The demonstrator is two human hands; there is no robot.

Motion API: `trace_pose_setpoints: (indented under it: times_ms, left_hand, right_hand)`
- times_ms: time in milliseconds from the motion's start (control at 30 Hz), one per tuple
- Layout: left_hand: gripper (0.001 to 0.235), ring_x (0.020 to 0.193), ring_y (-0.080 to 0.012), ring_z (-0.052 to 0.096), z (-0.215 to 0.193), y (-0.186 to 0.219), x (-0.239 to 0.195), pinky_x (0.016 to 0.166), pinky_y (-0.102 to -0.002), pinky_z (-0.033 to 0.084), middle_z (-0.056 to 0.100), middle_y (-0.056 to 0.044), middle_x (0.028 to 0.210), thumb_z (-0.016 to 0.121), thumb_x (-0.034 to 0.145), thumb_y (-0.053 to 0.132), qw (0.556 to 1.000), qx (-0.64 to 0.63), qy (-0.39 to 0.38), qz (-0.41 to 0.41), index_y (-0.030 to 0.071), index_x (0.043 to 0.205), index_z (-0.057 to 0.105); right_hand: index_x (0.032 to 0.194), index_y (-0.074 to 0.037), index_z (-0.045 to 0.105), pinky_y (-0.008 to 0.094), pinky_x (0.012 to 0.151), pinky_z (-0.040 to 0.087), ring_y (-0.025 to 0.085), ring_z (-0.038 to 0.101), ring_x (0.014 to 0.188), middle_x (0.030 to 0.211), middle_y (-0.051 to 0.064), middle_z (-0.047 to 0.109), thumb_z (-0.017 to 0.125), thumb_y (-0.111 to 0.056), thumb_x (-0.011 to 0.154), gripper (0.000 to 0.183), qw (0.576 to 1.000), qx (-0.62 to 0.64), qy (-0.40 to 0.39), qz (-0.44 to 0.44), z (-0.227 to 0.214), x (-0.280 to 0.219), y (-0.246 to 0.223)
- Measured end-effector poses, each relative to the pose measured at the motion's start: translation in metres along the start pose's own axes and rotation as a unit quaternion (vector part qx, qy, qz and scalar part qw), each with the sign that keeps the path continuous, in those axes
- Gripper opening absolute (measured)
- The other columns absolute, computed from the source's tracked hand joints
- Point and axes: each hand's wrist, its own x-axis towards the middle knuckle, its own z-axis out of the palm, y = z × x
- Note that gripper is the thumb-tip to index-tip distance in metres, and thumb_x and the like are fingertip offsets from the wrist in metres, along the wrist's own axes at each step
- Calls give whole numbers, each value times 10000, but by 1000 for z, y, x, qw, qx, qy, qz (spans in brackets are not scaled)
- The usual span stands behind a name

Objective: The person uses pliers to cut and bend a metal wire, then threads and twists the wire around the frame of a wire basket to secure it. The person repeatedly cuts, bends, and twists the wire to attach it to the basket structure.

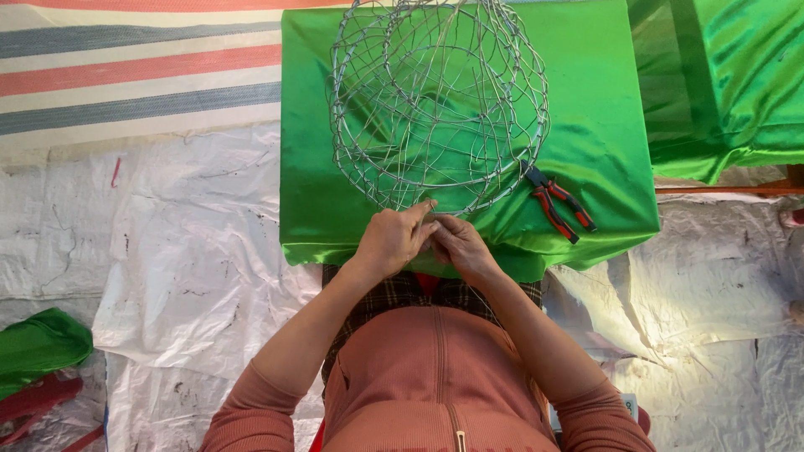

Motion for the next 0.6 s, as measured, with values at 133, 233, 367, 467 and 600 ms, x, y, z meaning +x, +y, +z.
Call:
trace_pose_setpoints:
  times_ms: [133,233,367,467,600]
  left_hand:
    - [281,812,-401,737,1,9,8,774,-526,585,712,-74,601,548,1001,387,994,-89,-20,-63,228,1152,724]
    - [303,789,-463,708,22,-3,13,741,-564,579,713,-172,714,502,1029,462,997,5,21,-76,243,1065,708]
    - [156,670,-328,715,22,-1,10,665,-422,599,650,-64,536,641,992,344,983,-126,94,-93,261,1033,766]
    - [139,573,-225,709,18,-4,8,648,-349,600,617,5,456,660,983,288,973,-186,99,-92,263,1045,782]
    - [137,547,-225,698,17,-5,6,633,-331,590,632,-17,464,680,974,215,967,-220,104,-81,199,1055,789]
  right_hand:
    - [1109,-62,715,249,454,384,105,420,385,480,57,501,501,-243,1108,280,1000,-2,8,9,-11,4,23]
    - [1160,-51,709,258,462,392,103,422,387,478,47,509,498,-206,1108,267,999,-31,9,19,-9,0,13]
    - [1247,-32,691,277,467,383,108,435,412,503,64,558,503,-172,1088,283,992,-118,14,34,14,-21,-39]
    - [1287,-33,692,295,481,420,139,526,452,642,129,697,515,-140,1053,313,983,-173,26,64,6,-43,-29]
    - [1289,-17,693,332,529,525,168,627,519,853,158,814,554,-89,997,330,960,-265,35,86,-11,-84,-12]
